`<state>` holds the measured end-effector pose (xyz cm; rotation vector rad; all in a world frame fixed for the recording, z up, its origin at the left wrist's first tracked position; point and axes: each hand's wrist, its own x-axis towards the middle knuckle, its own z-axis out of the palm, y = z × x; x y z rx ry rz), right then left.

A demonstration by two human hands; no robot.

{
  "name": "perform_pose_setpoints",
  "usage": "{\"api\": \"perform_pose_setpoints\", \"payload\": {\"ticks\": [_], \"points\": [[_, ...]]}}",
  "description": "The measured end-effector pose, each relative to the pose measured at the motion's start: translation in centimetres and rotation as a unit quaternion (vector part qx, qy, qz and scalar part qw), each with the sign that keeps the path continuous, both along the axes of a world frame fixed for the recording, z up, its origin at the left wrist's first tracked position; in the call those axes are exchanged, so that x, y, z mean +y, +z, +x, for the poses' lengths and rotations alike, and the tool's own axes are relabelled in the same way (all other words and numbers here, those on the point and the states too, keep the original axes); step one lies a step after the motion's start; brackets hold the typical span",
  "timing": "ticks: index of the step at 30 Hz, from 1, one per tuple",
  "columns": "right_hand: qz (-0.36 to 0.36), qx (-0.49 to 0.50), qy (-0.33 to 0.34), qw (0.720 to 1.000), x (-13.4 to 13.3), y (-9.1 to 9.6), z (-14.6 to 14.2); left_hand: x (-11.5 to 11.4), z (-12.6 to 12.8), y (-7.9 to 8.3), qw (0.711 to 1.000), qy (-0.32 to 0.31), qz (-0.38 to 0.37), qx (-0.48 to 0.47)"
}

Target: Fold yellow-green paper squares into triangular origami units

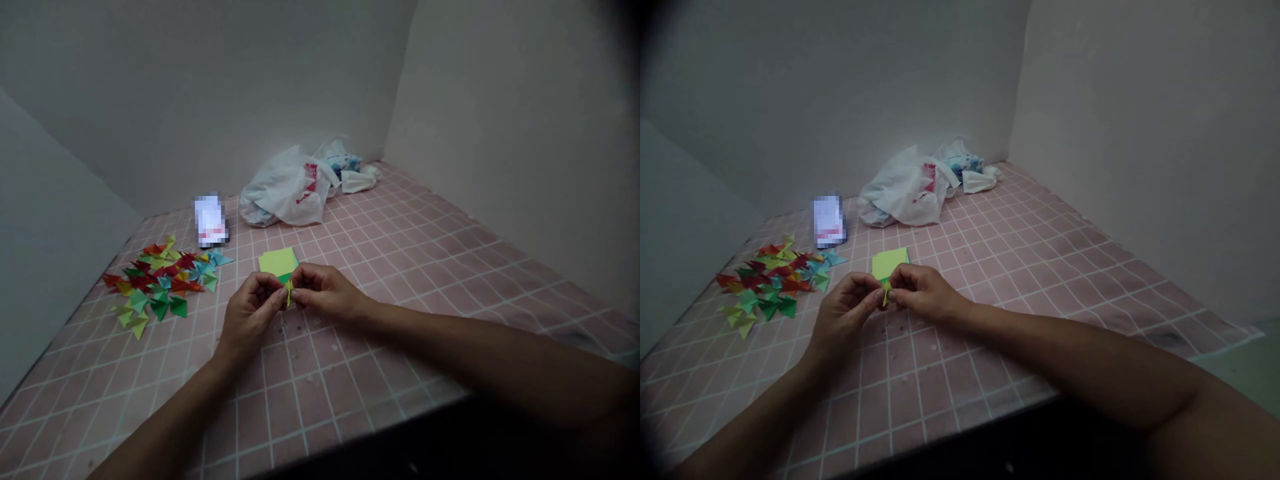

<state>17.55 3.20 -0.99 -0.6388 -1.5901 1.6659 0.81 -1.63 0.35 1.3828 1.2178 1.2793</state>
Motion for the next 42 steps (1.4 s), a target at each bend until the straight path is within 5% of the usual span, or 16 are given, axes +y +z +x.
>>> {"api": "perform_pose_setpoints", "payload": {"ticks": [8,17,33,42], "points": [[0.032,-0.023,-0.066,0.997,0.17,-0.22,0.01,-0.29,-0.18,-0.33,0.996,-0.005,0.006,0.083],[0.067,-0.043,-0.047,0.996,0.06,-0.03,0.18,-0.43,-0.27,-0.36,0.991,-0.018,0.026,0.132],[0.086,-0.065,-0.024,0.994,0.30,0.04,0.54,-0.25,-0.09,-0.19,0.998,0.001,-0.004,0.056],[0.054,-0.033,-0.012,0.998,0.26,0.00,0.50,-0.02,-0.27,-0.56,0.997,-0.052,-0.060,-0.022]]}}
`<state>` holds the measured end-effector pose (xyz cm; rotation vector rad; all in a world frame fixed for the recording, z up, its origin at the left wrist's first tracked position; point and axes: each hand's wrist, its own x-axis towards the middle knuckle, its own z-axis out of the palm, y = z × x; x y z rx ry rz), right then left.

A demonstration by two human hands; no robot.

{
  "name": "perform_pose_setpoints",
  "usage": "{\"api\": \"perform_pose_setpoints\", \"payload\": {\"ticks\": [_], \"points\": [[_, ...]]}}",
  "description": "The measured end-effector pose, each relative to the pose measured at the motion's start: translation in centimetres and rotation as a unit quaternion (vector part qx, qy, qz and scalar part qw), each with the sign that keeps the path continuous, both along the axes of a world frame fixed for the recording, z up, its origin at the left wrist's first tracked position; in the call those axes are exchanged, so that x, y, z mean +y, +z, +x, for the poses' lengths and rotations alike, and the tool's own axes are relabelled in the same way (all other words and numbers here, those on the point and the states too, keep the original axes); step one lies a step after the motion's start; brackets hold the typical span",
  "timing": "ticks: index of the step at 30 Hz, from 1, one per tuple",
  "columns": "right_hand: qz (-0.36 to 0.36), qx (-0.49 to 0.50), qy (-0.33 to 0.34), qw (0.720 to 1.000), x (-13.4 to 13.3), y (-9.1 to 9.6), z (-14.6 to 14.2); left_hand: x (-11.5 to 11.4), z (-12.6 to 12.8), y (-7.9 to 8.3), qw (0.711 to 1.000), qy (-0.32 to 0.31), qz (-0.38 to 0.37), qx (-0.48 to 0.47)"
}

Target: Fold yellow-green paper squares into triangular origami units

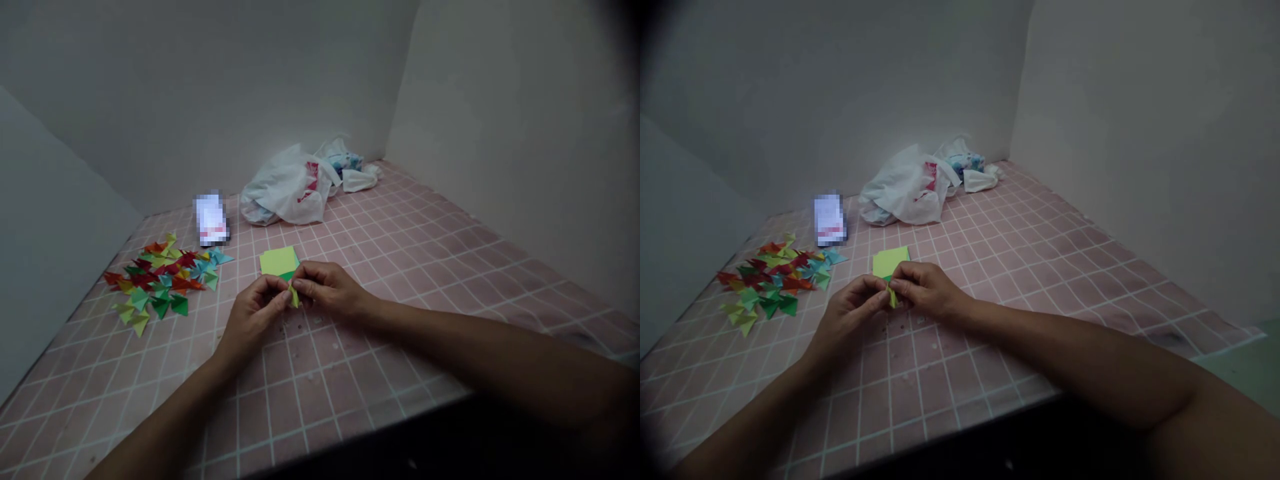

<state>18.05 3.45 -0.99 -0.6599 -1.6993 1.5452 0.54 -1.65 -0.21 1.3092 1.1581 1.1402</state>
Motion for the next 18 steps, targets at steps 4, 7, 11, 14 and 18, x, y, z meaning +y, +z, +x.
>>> {"api": "perform_pose_setpoints", "payload": {"ticks": [4,7,11,14,18], "points": [[-0.015,0.007,0.008,1.000,0.02,0.08,-0.03,-0.04,-0.09,-0.36,0.997,-0.014,-0.056,-0.052],[-0.041,0.032,0.040,0.998,0.18,0.11,-0.01,0.00,-0.21,-0.40,0.994,-0.012,-0.077,-0.078],[-0.077,0.052,0.064,0.994,0.48,0.05,0.05,0.10,-0.16,-0.30,0.990,-0.009,-0.091,-0.104],[-0.086,0.053,0.070,0.992,0.61,0.02,0.11,0.11,-0.04,-0.23,0.989,-0.009,-0.095,-0.112],[-0.091,0.051,0.070,0.992,0.60,0.10,0.15,0.06,0.01,-0.18,0.988,-0.007,-0.097,-0.121]]}}
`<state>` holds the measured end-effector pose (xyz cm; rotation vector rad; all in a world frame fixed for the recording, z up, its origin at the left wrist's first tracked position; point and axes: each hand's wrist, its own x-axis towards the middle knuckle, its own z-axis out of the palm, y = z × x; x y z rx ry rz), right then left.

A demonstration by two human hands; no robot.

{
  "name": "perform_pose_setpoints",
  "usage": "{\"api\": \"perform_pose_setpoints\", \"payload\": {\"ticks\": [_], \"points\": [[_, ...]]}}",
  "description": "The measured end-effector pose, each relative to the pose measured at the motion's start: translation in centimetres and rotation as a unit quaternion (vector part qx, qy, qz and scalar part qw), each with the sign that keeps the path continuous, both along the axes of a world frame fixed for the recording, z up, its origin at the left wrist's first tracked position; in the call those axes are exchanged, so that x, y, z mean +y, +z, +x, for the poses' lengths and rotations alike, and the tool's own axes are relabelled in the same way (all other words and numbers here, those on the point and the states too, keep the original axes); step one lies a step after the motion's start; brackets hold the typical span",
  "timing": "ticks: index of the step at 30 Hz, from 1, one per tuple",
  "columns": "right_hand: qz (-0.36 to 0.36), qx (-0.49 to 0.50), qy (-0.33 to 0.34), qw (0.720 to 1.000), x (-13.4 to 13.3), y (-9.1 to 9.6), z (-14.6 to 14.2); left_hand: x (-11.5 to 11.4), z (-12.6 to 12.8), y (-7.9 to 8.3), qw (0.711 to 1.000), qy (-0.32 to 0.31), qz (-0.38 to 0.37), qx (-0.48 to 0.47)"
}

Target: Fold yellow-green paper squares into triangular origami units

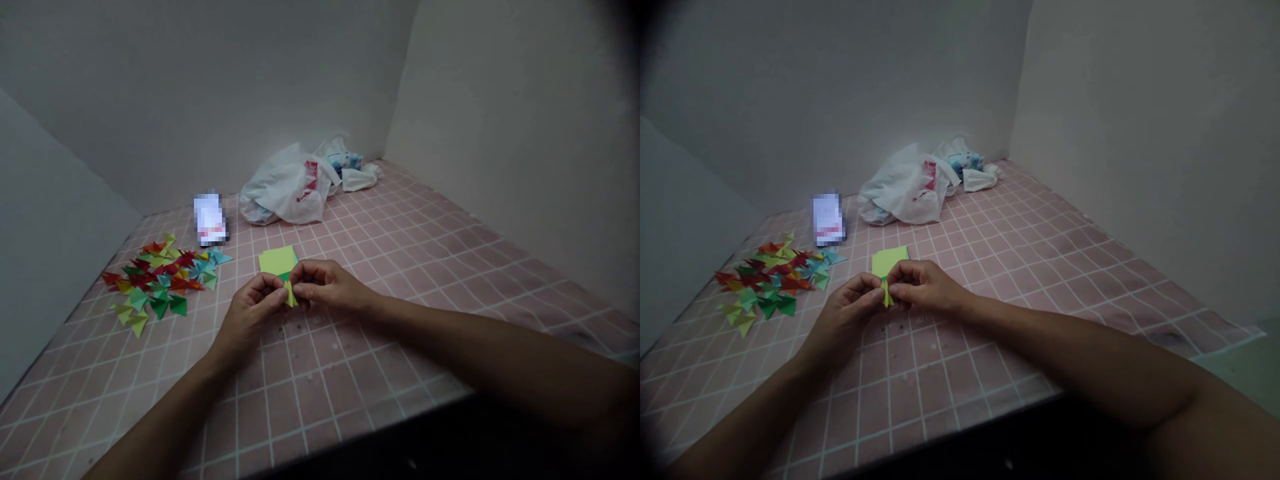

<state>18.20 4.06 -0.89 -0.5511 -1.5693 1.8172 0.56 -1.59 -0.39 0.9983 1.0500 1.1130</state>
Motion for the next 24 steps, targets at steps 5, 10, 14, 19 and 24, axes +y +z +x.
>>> {"api": "perform_pose_setpoints", "payload": {"ticks": [5,10,14,19,24], "points": [[0.004,-0.003,0.001,1.000,0.05,0.04,-0.03,-0.06,-0.11,-0.06,1.000,0.006,-0.001,-0.005],[0.000,-0.001,0.012,1.000,0.23,-0.09,-0.06,0.08,-0.09,-0.09,0.999,0.000,-0.014,-0.035],[0.001,-0.013,0.011,1.000,0.13,-0.08,-0.08,0.18,-0.08,-0.14,0.999,-0.008,-0.018,-0.030],[0.035,-0.040,-0.019,0.998,-0.31,0.07,-0.01,0.12,-0.33,-0.16,0.999,-0.031,0.005,0.016],[0.044,-0.042,-0.020,0.998,-0.53,0.10,0.06,0.17,-0.62,-0.09,0.999,-0.037,0.020,0.029]]}}
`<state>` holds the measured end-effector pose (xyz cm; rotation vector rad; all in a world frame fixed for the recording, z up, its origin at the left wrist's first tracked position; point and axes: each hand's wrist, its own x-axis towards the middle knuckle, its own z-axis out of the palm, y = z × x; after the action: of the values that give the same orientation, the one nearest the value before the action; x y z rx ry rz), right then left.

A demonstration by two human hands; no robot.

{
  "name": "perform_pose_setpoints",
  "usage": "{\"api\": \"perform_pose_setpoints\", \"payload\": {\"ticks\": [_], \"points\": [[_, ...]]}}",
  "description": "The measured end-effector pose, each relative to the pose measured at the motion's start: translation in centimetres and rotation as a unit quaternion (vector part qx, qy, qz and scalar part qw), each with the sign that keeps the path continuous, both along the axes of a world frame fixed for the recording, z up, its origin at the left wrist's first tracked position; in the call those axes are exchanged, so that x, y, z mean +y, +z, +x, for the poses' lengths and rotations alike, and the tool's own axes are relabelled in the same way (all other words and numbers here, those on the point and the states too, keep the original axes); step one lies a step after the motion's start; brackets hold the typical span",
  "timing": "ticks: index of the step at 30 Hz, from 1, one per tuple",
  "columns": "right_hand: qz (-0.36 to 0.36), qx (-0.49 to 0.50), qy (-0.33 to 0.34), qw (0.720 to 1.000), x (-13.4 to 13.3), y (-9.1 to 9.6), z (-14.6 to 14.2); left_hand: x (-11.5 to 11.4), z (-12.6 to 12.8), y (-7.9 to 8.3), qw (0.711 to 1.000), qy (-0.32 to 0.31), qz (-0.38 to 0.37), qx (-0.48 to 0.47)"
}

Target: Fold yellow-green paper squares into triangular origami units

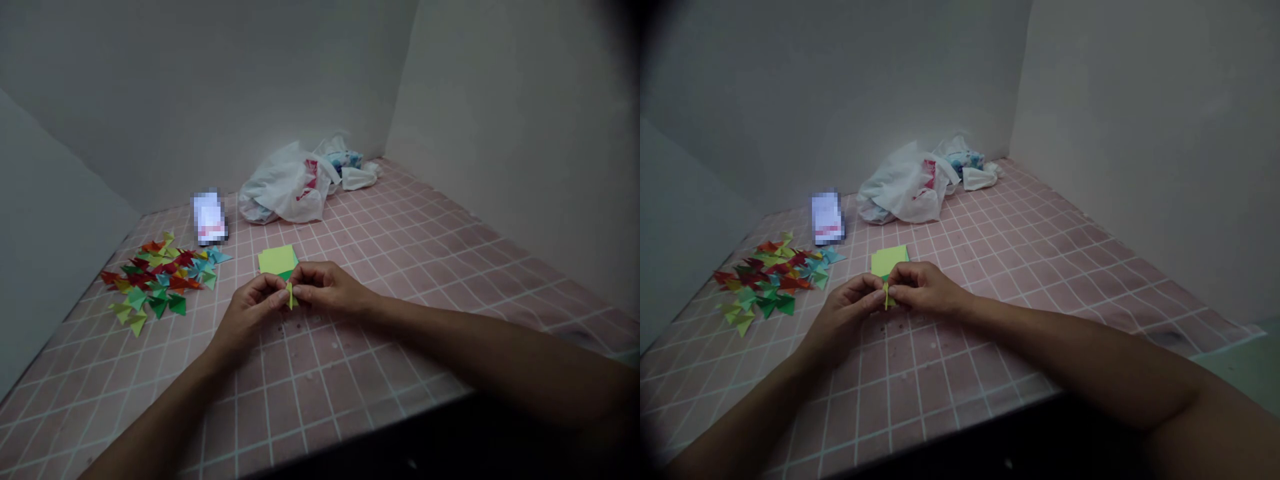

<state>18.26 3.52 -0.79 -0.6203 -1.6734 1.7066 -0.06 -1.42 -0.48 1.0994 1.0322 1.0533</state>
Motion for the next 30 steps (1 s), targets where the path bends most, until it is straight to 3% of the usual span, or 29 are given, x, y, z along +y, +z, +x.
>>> {"api": "perform_pose_setpoints", "payload": {"ticks": [8,16,21,30], "points": [[0.043,-0.028,-0.007,0.999,0.14,0.09,0.11,-0.19,0.24,0.15,1.000,0.005,0.005,0.003],[0.073,-0.018,-0.028,0.997,0.03,0.22,0.06,-0.06,0.18,0.89,0.993,0.012,0.076,0.093],[0.081,-0.013,-0.038,0.996,0.26,0.11,-0.05,-0.21,0.34,0.81,0.995,0.021,0.059,0.081],[0.003,-0.005,-0.019,1.000,0.27,-0.05,-0.15,-0.17,0.52,0.85,0.995,0.028,0.046,0.082]]}}
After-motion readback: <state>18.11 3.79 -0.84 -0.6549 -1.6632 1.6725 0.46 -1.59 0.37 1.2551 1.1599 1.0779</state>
